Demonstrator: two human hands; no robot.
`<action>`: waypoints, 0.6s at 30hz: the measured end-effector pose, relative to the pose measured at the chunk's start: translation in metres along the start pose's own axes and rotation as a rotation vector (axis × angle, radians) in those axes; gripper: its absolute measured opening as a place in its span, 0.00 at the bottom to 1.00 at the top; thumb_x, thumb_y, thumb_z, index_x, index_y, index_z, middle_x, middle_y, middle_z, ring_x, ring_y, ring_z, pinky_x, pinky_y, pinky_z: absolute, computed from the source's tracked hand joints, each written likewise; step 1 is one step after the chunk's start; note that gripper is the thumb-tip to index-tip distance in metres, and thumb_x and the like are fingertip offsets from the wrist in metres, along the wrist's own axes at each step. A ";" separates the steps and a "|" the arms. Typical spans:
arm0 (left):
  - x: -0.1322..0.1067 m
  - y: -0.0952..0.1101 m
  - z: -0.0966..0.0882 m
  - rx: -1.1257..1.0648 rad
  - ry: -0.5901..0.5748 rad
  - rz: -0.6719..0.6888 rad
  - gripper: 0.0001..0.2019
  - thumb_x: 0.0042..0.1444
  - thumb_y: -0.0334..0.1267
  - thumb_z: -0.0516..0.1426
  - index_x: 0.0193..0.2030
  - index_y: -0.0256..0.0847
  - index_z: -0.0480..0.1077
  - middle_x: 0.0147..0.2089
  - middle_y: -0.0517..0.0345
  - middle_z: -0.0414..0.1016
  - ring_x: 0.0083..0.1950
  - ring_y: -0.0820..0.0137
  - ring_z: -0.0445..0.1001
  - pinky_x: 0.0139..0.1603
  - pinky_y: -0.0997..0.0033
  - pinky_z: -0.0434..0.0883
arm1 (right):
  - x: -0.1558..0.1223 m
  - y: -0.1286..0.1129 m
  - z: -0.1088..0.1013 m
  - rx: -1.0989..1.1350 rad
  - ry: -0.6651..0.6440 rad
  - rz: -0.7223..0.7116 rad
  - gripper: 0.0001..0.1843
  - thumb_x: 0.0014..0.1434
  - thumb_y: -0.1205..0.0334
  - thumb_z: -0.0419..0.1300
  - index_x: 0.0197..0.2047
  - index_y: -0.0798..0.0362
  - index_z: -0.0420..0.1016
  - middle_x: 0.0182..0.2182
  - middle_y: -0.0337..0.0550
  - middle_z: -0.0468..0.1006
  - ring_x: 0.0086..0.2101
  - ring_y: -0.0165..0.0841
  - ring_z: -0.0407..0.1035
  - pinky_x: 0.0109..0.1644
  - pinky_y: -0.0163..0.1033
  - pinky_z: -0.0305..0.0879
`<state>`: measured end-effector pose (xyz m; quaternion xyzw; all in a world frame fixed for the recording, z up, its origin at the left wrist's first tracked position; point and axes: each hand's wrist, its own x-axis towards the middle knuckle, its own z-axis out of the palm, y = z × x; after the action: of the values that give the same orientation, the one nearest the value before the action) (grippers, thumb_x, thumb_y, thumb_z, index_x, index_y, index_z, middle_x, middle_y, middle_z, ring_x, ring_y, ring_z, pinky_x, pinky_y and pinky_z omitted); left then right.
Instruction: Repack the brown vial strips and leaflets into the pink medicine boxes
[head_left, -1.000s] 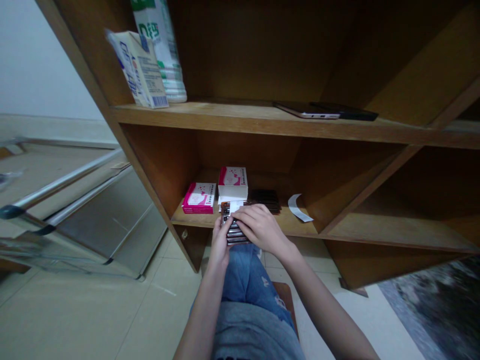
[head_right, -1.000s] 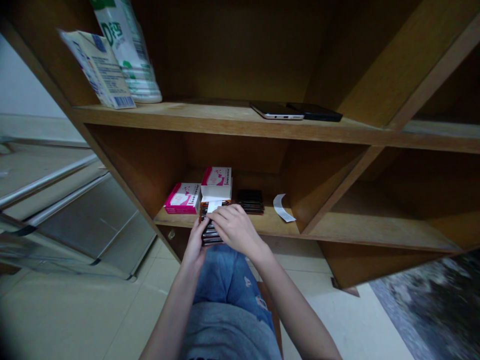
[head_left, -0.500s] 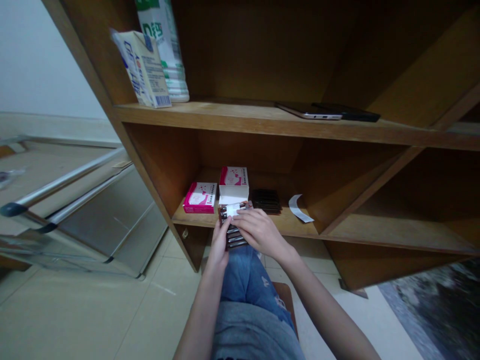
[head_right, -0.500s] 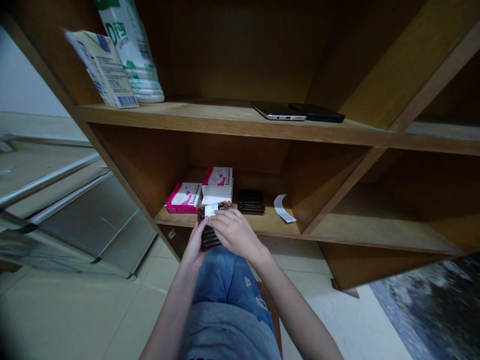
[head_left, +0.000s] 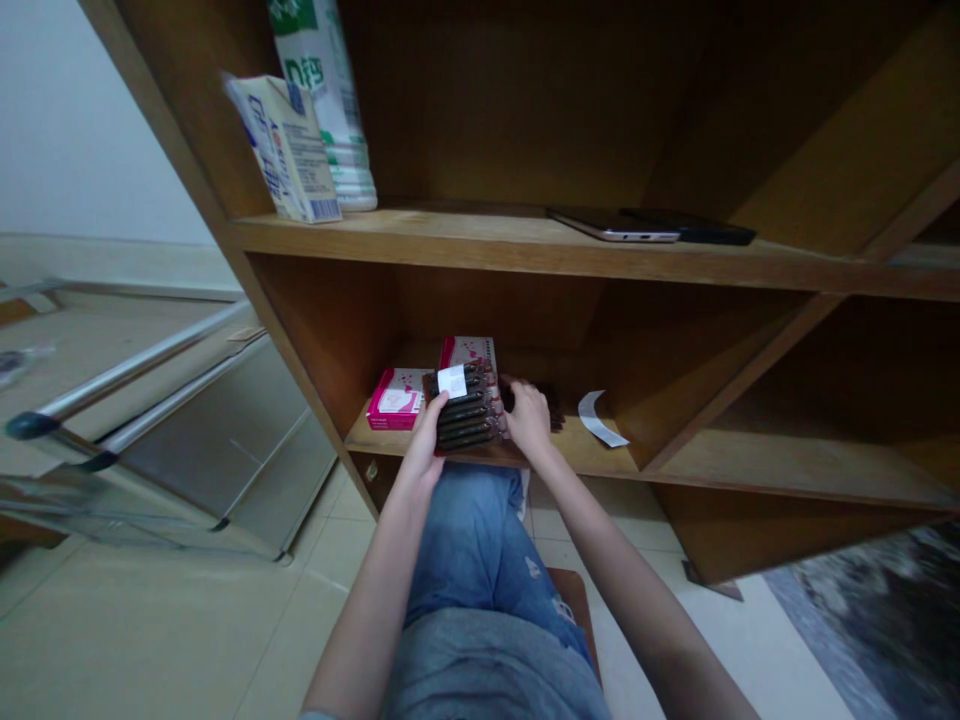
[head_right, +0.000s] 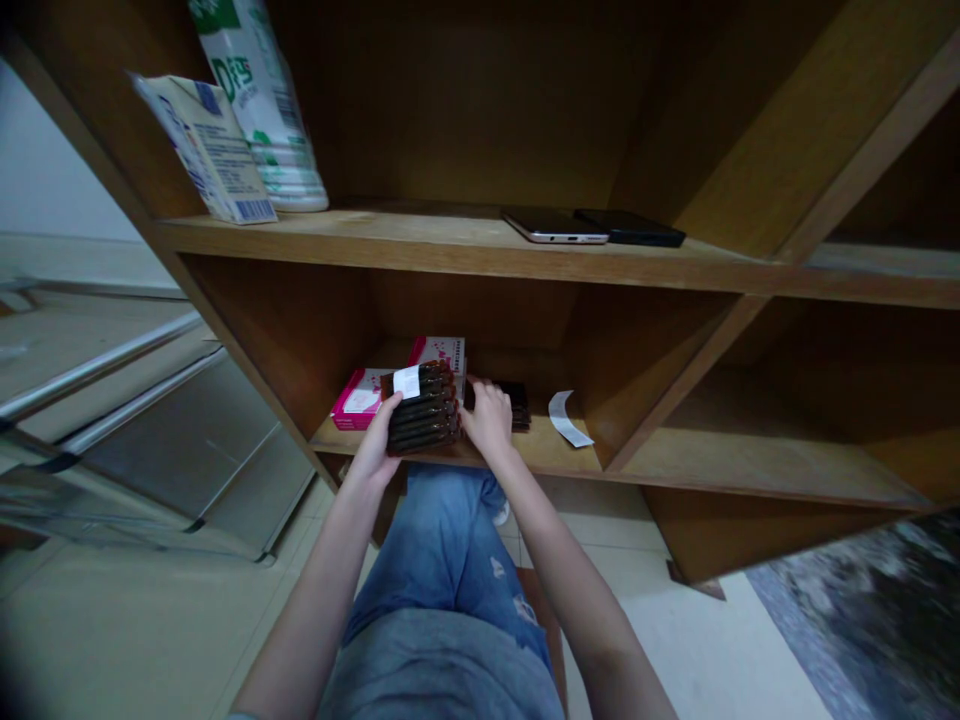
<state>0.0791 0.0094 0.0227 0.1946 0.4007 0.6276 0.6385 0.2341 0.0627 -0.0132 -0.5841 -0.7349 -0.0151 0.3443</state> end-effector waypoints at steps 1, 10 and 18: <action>0.006 0.000 0.003 0.014 -0.026 -0.004 0.16 0.51 0.40 0.59 0.46 0.37 0.71 0.40 0.53 0.79 0.39 0.67 0.78 0.44 0.69 0.73 | 0.003 0.001 0.003 -0.049 -0.028 0.007 0.18 0.58 0.65 0.54 0.52 0.56 0.69 0.42 0.53 0.77 0.43 0.42 0.70 0.45 0.44 0.64; 0.027 -0.010 0.003 0.073 -0.070 -0.143 0.16 0.50 0.38 0.60 0.46 0.36 0.71 0.37 0.51 0.80 0.35 0.66 0.79 0.39 0.69 0.75 | 0.012 0.006 0.003 -0.017 -0.057 0.005 0.16 0.60 0.67 0.47 0.40 0.56 0.77 0.36 0.51 0.80 0.38 0.39 0.72 0.46 0.41 0.63; 0.029 -0.007 -0.002 0.145 -0.037 -0.129 0.17 0.47 0.39 0.63 0.45 0.38 0.70 0.37 0.52 0.79 0.36 0.66 0.78 0.39 0.69 0.74 | 0.015 0.010 -0.003 0.008 -0.142 0.042 0.22 0.60 0.67 0.49 0.57 0.53 0.67 0.48 0.50 0.76 0.49 0.40 0.69 0.56 0.47 0.57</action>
<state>0.0788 0.0357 0.0080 0.2256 0.4451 0.5508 0.6691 0.2433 0.0772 -0.0068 -0.5976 -0.7450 0.0365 0.2941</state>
